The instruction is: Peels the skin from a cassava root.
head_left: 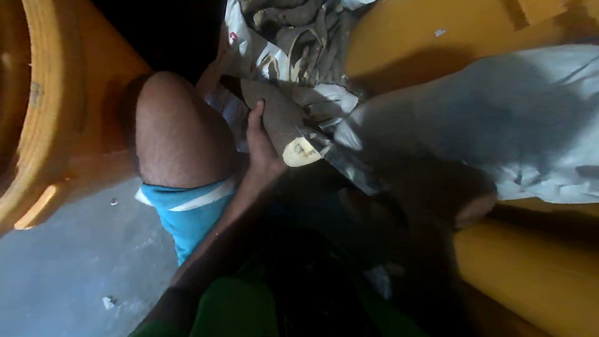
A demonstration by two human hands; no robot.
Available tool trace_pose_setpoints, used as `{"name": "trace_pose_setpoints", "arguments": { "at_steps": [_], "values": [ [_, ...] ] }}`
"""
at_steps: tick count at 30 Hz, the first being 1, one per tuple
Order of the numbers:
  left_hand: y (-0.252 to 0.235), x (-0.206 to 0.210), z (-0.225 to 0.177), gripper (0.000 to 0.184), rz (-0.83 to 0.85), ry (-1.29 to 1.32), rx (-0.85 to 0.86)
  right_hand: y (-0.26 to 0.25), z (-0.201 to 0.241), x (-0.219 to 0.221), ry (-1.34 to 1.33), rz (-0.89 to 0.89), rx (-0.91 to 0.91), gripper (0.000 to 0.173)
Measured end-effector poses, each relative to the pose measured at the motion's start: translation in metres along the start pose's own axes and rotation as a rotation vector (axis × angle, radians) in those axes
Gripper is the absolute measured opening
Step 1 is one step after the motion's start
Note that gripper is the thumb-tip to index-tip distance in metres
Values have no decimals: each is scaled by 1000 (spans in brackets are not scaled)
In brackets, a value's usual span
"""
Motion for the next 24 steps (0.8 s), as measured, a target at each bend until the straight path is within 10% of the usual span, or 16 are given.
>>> {"name": "trace_pose_setpoints", "arguments": {
  "at_steps": [11,15,21,24],
  "values": [
    [-15,-19,-1,56,198,-53,30,21,0,-18,33,2,64,45],
    [2,1,-1,45,-74,-107,65,31,-17,-9,71,-82,-31,45],
    [-17,-23,0,57,170,-42,13,27,-10,-8,51,36,37,46],
    [0,-3,-2,47,-53,-61,49,28,-10,-8,41,49,57,43]
  ]
}}
Point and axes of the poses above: each hand's wrist, its own y-axis away from the middle knuckle, its own x-axis out of the palm, z = x × y, the point moved 6 cm from there along -y, towards the middle knuckle, and after that the axes turned 5 degrees about -z, right-handed, at the moved point
